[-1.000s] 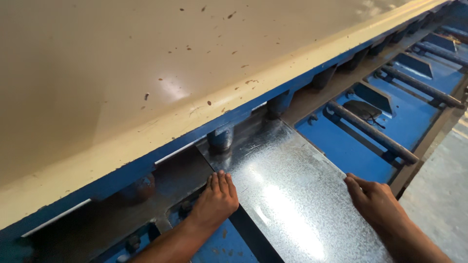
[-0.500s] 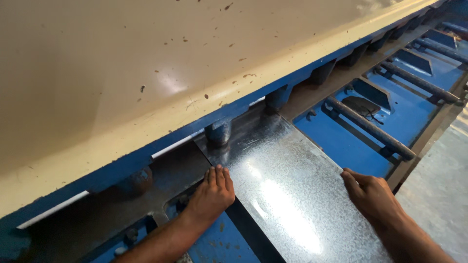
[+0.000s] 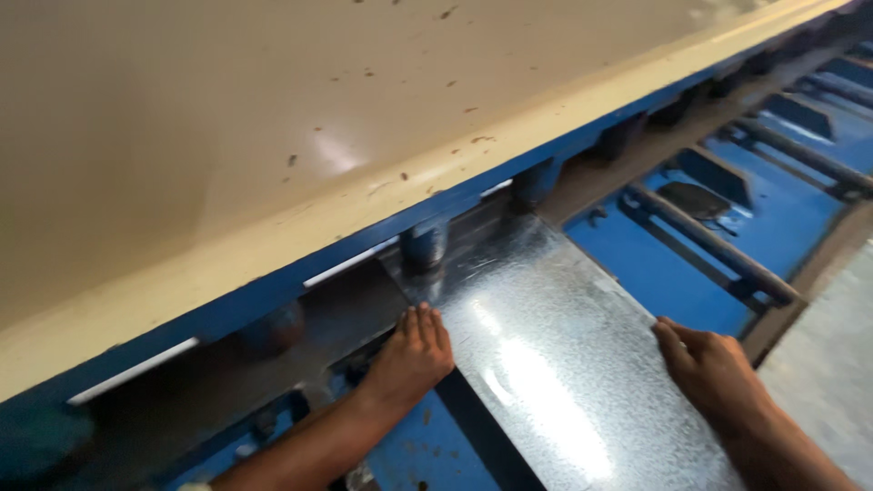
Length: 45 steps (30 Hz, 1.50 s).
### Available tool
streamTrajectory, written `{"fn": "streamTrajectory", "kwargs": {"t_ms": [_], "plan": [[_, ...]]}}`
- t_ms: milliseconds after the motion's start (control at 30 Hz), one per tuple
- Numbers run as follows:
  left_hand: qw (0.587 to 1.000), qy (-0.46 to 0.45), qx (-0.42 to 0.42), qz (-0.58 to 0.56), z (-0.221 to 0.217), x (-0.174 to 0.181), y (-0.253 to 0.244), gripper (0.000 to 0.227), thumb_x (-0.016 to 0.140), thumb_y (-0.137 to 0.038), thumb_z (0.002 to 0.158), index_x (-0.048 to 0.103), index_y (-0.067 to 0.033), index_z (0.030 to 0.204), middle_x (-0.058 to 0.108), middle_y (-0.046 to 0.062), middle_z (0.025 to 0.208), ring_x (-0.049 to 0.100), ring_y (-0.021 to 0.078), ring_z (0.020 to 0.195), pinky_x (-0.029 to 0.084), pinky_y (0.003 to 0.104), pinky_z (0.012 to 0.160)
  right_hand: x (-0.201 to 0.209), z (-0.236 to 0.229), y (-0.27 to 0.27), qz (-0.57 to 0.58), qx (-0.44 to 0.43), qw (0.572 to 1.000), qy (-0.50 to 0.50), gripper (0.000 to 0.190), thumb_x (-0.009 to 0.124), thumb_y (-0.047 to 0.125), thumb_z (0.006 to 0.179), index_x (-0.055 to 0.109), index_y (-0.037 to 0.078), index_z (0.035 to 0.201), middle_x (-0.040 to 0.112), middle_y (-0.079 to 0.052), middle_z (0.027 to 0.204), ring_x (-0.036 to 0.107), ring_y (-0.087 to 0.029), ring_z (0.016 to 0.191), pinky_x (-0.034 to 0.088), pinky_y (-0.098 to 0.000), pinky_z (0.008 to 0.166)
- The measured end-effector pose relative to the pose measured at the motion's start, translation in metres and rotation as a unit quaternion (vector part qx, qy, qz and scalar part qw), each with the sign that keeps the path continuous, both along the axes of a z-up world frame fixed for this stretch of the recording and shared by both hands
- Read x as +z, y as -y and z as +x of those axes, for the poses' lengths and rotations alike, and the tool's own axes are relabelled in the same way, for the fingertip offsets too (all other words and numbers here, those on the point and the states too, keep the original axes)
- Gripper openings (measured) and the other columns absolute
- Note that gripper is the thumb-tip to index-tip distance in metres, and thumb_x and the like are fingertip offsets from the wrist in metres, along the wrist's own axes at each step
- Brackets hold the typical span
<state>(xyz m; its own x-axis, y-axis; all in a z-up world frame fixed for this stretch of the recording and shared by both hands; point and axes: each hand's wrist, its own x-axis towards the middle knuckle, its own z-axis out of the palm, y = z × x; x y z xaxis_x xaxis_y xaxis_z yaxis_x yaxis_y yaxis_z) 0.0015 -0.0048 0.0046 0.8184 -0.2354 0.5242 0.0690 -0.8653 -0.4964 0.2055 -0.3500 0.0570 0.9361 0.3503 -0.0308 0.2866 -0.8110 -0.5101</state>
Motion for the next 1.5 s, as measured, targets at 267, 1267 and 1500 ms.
{"fn": "streamTrajectory", "kwargs": {"t_ms": [267,1267,1500], "plan": [[0.998,0.025,0.014,0.062,-0.015,0.007,0.012,0.025,0.068,-0.002,0.083,0.074,0.0116,0.103,0.074,0.034,0.095,0.072,0.0229,0.066,0.055,0.027,0.050,-0.006,0.008,0.000,-0.086,-0.033,0.995,-0.035,0.054,0.048,0.043,0.107,0.067,0.005,0.140,0.073,-0.024,0.132,0.072,-0.041,0.120,0.057,-0.0475,0.107],[0.996,0.058,0.007,0.073,-0.015,0.017,0.017,0.004,0.071,0.000,0.083,0.073,0.0012,0.080,0.057,-0.001,0.052,0.055,0.0080,0.046,0.041,0.023,0.038,-0.013,0.011,0.007,0.003,-0.012,1.000,-0.016,0.051,0.051,0.043,0.101,0.070,0.007,0.132,0.074,-0.022,0.127,0.074,-0.037,0.114,0.058,-0.0483,0.103],[0.994,0.058,0.015,0.093,-0.015,0.019,0.019,0.007,0.073,0.000,0.084,0.071,-0.0019,0.077,0.053,-0.004,0.049,0.053,0.0068,0.044,0.040,0.023,0.037,-0.002,0.006,0.004,-0.016,0.009,0.999,-0.037,0.052,0.047,0.045,0.103,0.066,0.010,0.137,0.074,-0.020,0.127,0.074,-0.035,0.113,0.058,-0.0496,0.101]]}}
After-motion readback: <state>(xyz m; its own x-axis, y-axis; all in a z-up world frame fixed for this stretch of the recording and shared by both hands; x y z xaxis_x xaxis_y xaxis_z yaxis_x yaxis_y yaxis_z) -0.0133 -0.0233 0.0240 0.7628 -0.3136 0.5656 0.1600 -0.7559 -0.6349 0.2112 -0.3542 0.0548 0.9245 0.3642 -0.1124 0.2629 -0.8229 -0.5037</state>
